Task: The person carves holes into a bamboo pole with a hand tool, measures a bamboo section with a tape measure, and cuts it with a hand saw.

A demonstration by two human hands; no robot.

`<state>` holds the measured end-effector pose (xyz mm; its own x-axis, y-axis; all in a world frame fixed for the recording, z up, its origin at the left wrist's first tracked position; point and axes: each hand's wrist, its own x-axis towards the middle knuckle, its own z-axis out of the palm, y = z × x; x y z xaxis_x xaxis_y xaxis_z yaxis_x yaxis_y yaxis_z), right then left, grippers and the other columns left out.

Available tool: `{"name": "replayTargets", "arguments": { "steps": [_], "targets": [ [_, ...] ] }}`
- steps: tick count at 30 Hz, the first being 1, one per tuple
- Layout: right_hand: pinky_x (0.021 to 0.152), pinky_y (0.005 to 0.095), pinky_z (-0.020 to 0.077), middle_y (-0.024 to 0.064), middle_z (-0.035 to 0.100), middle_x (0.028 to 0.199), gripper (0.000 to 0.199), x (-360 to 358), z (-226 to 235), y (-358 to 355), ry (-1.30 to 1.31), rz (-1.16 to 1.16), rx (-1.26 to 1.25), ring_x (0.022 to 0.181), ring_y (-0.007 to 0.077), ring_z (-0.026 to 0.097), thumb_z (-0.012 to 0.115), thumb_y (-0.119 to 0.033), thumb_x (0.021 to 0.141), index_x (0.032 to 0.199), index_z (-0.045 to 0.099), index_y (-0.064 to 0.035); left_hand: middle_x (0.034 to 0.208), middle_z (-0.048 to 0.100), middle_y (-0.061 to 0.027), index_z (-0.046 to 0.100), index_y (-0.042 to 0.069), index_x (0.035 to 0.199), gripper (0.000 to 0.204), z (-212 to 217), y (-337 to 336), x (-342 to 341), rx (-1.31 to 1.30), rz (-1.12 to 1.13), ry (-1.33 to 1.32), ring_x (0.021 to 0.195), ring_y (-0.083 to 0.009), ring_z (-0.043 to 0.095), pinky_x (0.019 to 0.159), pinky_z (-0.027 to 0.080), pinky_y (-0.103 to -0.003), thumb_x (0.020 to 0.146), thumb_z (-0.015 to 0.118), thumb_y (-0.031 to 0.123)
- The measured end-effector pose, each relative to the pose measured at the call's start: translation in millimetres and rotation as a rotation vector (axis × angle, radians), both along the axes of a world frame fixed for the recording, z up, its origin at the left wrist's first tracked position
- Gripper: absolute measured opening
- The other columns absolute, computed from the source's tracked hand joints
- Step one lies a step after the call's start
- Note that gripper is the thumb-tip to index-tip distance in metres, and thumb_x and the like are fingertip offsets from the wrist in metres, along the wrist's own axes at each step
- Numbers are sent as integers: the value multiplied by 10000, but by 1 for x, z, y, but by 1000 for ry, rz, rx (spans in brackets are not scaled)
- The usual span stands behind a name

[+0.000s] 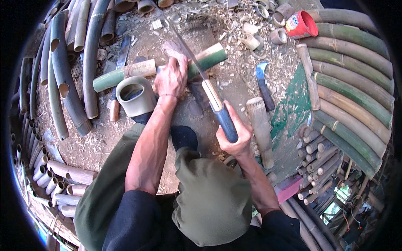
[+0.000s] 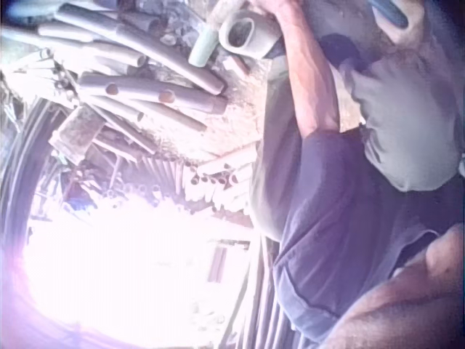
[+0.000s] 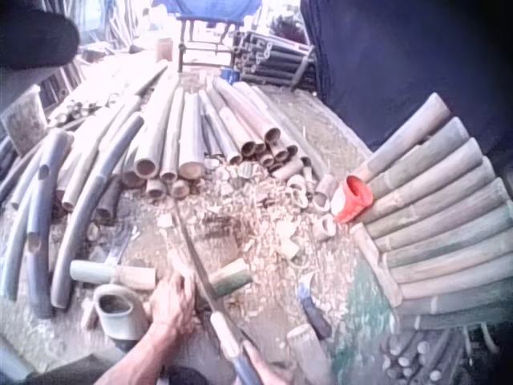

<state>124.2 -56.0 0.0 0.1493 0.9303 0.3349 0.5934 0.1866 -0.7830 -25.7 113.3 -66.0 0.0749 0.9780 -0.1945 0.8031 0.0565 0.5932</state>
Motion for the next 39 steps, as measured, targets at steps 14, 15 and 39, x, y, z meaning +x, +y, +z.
{"name": "replayTargets", "arguments": {
  "steps": [14, 15, 39],
  "targets": [
    [555, 393, 527, 202, 682, 853, 661, 45, 22, 20, 86, 23, -252, 600, 351, 672, 635, -23, 671, 1323, 534, 15, 1165, 662, -209, 664, -19, 1117, 593, 59, 90, 147, -262, -733, 131, 1076, -323, 643, 947, 499, -378, 745, 793, 424],
    [575, 404, 528, 225, 676, 885, 662, 51, 18, 19, 94, 28, -224, 628, 360, 672, 634, -20, 667, 1320, 534, 21, 1099, 685, -199, 692, -5, 1037, 496, 50, 97, 159, -273, -852, 233, 1022, -309, 663, 910, 519, -375, 738, 790, 378],
    [706, 383, 560, 258, 681, 983, 613, 132, 42, -137, -57, 96, -348, 790, 349, 706, 720, -129, 705, 1252, 558, 95, 873, 720, -168, 740, 19, 819, 268, 5, 134, 193, -253, -962, 351, 807, -270, 708, 800, 569, -359, 718, 687, 261]
  ]
}}
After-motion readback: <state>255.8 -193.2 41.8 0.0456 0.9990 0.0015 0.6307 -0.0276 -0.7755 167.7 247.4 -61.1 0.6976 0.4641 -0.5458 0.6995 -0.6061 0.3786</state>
